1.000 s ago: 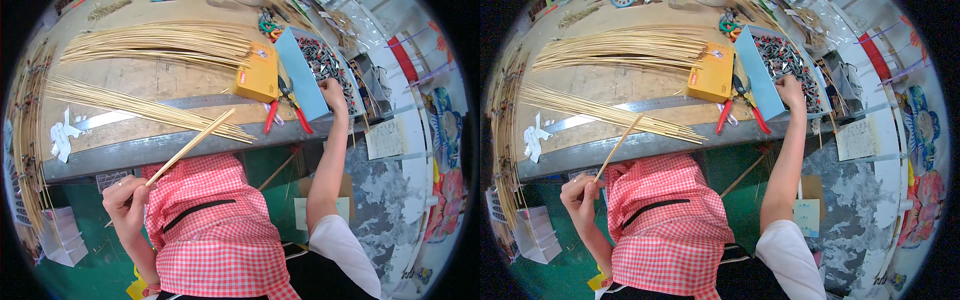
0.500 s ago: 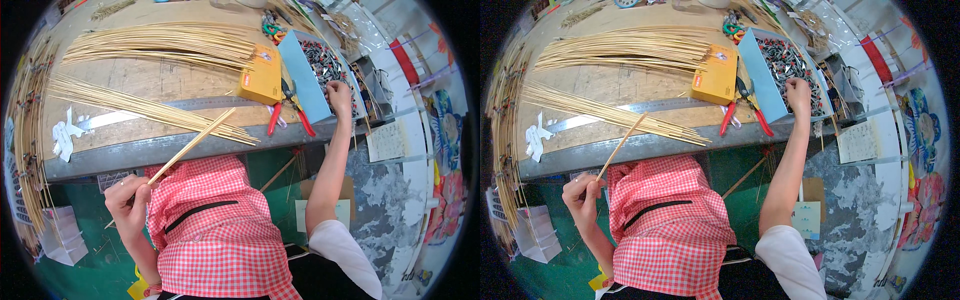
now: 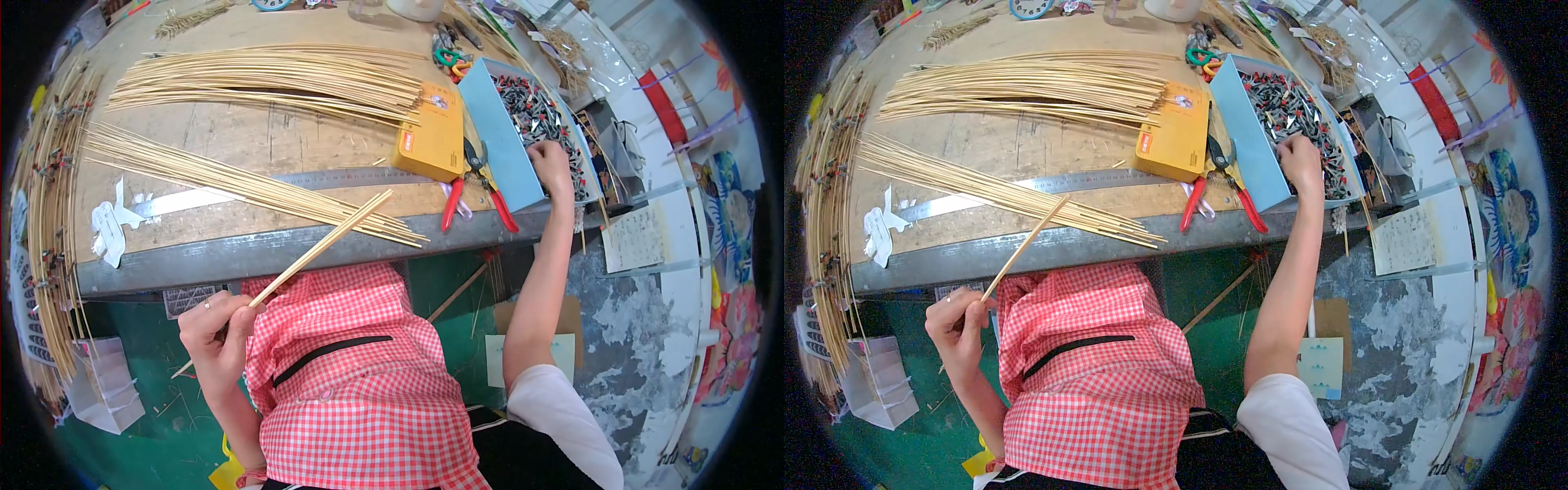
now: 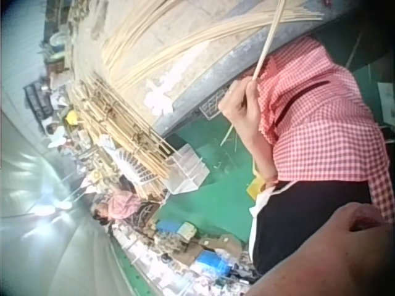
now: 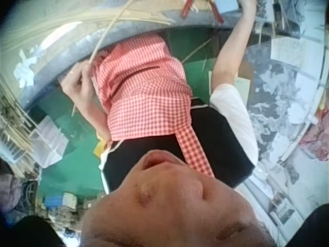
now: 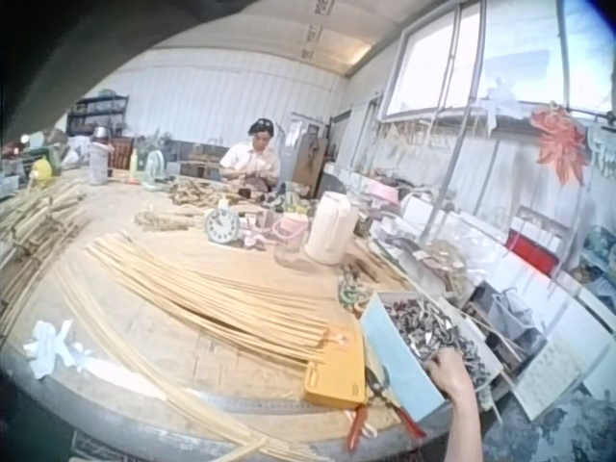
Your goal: The person repeatedly picks up thin bamboo sticks and small metal clips from a workbench. They align the sticks and secure them together using the clips, then place the assembled units into a container. The process is repetitive and involves handling multiple sticks and clips throughout the video.
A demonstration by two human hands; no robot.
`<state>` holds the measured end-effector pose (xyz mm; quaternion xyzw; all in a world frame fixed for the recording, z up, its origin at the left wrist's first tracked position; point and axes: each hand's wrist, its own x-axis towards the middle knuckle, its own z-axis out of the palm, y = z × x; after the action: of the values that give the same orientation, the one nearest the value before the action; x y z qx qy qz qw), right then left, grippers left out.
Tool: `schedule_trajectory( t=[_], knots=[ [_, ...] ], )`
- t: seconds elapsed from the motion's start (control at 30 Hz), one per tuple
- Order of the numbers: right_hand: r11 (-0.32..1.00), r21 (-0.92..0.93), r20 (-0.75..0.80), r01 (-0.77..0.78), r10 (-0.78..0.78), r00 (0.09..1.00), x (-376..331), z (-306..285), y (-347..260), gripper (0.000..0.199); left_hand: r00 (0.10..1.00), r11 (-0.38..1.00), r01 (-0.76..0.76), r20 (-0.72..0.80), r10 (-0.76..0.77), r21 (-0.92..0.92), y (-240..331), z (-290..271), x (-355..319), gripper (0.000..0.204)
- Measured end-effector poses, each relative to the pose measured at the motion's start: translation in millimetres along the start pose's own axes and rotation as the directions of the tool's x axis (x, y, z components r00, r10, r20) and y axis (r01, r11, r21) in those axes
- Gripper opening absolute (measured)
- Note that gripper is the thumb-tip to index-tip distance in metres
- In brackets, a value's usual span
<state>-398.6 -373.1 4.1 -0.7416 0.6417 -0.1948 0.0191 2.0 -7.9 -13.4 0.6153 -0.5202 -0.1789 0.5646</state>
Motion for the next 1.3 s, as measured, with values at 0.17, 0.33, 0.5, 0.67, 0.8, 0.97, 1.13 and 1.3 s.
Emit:
schedule_trajectory(
  t=[0.17, 0.33, 0.5, 0.67, 0.8, 0.97, 1.13, 1.3],
  knots=[
    [0.998, -0.026, 0.150, 0.063, -0.058, 0.987, -3, -3, -13, 0.025, 1.000, 1.000, 0.011, 0.001, -0.011, 0.009, -1, -1, -1, 0.020],
    [0.998, -0.055, -0.094, 0.019, -0.024, 0.995, -8, -6, -16, 0.022, 1.000, 1.000, 0.006, -0.005, -0.006, 0.007, 1, -1, 1, 0.021],
    [0.972, 0.193, -0.067, -0.137, 0.152, 0.986, -8, -11, -15, 0.023, 1.000, 0.999, -0.024, 0.003, 0.024, 0.021, -2, -2, 2, 0.011],
    [0.998, 0.065, 0.068, 0.000, -0.005, 0.998, -12, -10, -19, 0.023, 1.000, 1.000, -0.010, 0.006, 0.010, 0.018, -2, -1, 1, 0.009],
    [0.994, 0.111, 0.085, -0.009, 0.000, 0.996, -3, -8, -6, 0.026, 1.000, 0.999, -0.029, 0.001, 0.029, 0.019, -6, 0, 0, 0.009],
    [0.998, 0.040, -0.119, -0.041, 0.045, 0.992, -11, -13, -26, 0.022, 1.000, 0.999, -0.022, 0.008, 0.021, 0.044, -3, -2, 1, 0.005],
    [0.906, 0.371, -0.065, -0.202, 0.242, 0.968, -13, -15, -18, 0.022, 0.999, 0.998, -0.034, 0.008, 0.034, 0.051, -5, -2, 1, 0.005],
    [0.804, 0.552, 0.033, -0.219, 0.241, 0.970, -16, -15, -14, 0.019, 1.000, 0.998, -0.029, 0.007, 0.028, 0.052, -4, -1, 2, 0.005]
  ],
)
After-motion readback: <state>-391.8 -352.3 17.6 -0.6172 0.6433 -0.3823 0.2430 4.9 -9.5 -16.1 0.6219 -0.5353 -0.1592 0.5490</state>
